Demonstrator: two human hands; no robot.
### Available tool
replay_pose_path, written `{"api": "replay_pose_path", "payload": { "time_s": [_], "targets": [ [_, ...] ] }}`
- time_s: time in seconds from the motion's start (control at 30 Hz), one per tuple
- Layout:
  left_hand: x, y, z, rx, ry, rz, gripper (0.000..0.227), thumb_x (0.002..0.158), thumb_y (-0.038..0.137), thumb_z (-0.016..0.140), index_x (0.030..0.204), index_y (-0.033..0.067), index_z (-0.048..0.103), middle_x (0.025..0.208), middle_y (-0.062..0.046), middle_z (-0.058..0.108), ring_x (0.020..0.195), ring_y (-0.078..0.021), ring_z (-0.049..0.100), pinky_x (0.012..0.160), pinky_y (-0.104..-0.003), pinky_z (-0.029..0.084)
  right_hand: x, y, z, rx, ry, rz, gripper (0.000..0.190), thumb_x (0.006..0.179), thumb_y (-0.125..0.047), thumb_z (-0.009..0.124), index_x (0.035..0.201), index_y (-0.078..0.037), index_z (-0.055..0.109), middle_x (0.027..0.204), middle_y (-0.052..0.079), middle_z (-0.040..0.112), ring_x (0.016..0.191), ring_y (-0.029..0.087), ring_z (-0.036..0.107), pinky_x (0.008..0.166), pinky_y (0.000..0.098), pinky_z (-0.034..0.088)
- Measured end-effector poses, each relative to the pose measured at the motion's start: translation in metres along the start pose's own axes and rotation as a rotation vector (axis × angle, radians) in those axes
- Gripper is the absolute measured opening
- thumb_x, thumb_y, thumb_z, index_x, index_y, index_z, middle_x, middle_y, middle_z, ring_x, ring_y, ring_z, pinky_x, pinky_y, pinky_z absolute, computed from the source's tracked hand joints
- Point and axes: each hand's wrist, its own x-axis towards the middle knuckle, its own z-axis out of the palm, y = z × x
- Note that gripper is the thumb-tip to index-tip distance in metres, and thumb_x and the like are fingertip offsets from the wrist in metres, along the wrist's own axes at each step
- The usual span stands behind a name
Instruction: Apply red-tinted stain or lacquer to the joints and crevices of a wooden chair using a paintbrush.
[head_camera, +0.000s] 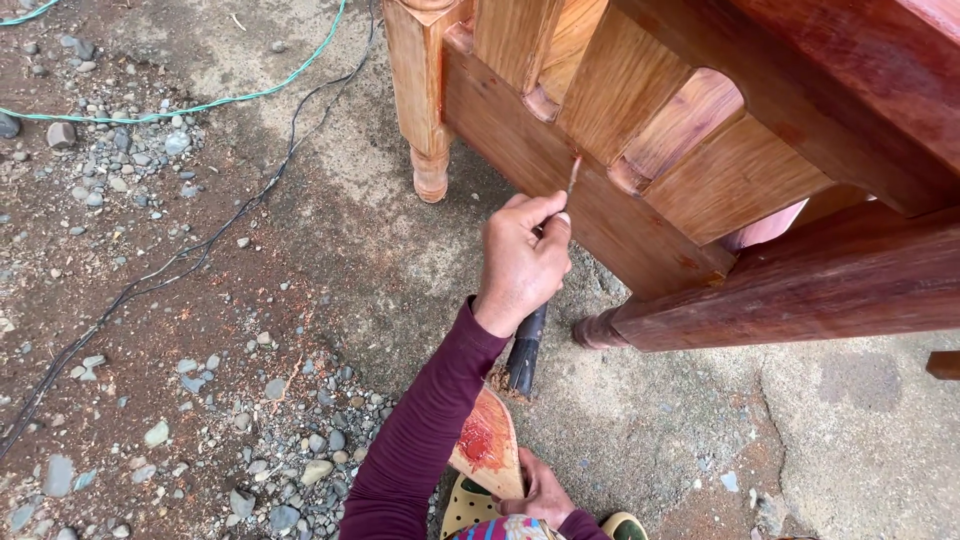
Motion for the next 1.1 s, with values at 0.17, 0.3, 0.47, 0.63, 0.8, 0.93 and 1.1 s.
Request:
{"api": "replay_pose_path", "payload": {
  "time_s": [0.17,0.3,0.47,0.63,0.8,0.93,1.1],
  "targets": [
    [0.006,0.017,-0.009,-0.049,0.018,-0.135,0.024,0.095,0.001,0.062,0.116,-0.0084,0.069,0.092,-0.009,0.063,0.050,-0.0095,0.063,0.035,-0.025,0.048,0.000,0.004,-0.001,0.052,0.025,0.012,0.084,0.065,0.005,0.085,0.140,-0.002,0.049,0.126,0.008,0.069,0.119,0.019,0.066,0.108,0.0356,0.053],
    [0.008,0.014,-0.008,-0.037,0.035,-0.102,0.023,0.095,0.001,0.062,0.115,-0.0091,0.069,0.096,-0.009,0.062,0.051,-0.0100,0.064,0.035,-0.025,0.049,-0.001,0.007,-0.003,-0.001,0.030,-0.002,0.084,0.067,0.006,0.086,0.142,0.000,0.049,0.129,0.012,0.069,0.123,0.021,0.066,0.112,0.0350,0.050],
    [0.006,0.012,0.001,-0.055,0.062,-0.097,0.022,0.094,0.001,0.063,0.112,-0.0094,0.069,0.096,-0.009,0.063,0.050,-0.0105,0.064,0.036,-0.025,0.049,0.005,0.027,-0.014,0.131,-0.019,-0.018,0.088,0.064,0.008,0.085,0.142,-0.002,0.045,0.134,0.010,0.063,0.124,0.021,0.063,0.107,0.0411,0.055],
    [0.005,-0.020,0.014,0.175,0.156,0.164,0.021,0.094,-0.003,0.068,0.113,-0.0089,0.073,0.091,-0.009,0.062,0.065,-0.0103,0.062,0.051,-0.025,0.048,0.011,0.048,-0.022,0.066,-0.076,-0.089,0.087,0.067,0.008,0.087,0.143,0.000,0.046,0.137,0.011,0.061,0.129,0.021,0.060,0.110,0.0409,0.055],
    [0.000,-0.008,0.026,0.244,0.181,0.174,0.027,0.088,-0.007,0.065,0.114,-0.0082,0.069,0.086,-0.006,0.054,0.060,-0.0097,0.051,0.048,-0.025,0.041,0.014,0.051,-0.023,0.069,-0.073,-0.039,0.085,0.068,0.006,0.088,0.142,-0.001,0.046,0.139,0.010,0.061,0.131,0.022,0.060,0.111,0.0415,0.055],
    [-0.003,-0.011,0.034,0.248,0.204,0.206,0.023,0.090,-0.007,0.065,0.112,-0.0081,0.070,0.087,-0.007,0.053,0.062,-0.0106,0.051,0.049,-0.026,0.042,0.017,0.059,-0.027,-0.003,-0.097,-0.140,0.086,0.071,0.009,0.088,0.145,0.001,0.045,0.144,0.011,0.059,0.135,0.022,0.057,0.116,0.0397,0.050],
    [-0.009,-0.007,0.038,0.265,0.199,0.225,0.025,0.088,-0.008,0.064,0.112,-0.0093,0.069,0.083,-0.008,0.053,0.061,-0.0136,0.050,0.051,-0.028,0.040,0.013,0.031,-0.014,0.115,-0.079,0.008,0.090,0.067,0.010,0.084,0.146,-0.003,0.043,0.143,0.008,0.058,0.131,0.020,0.058,0.108,0.0413,0.054]
  ]
}}
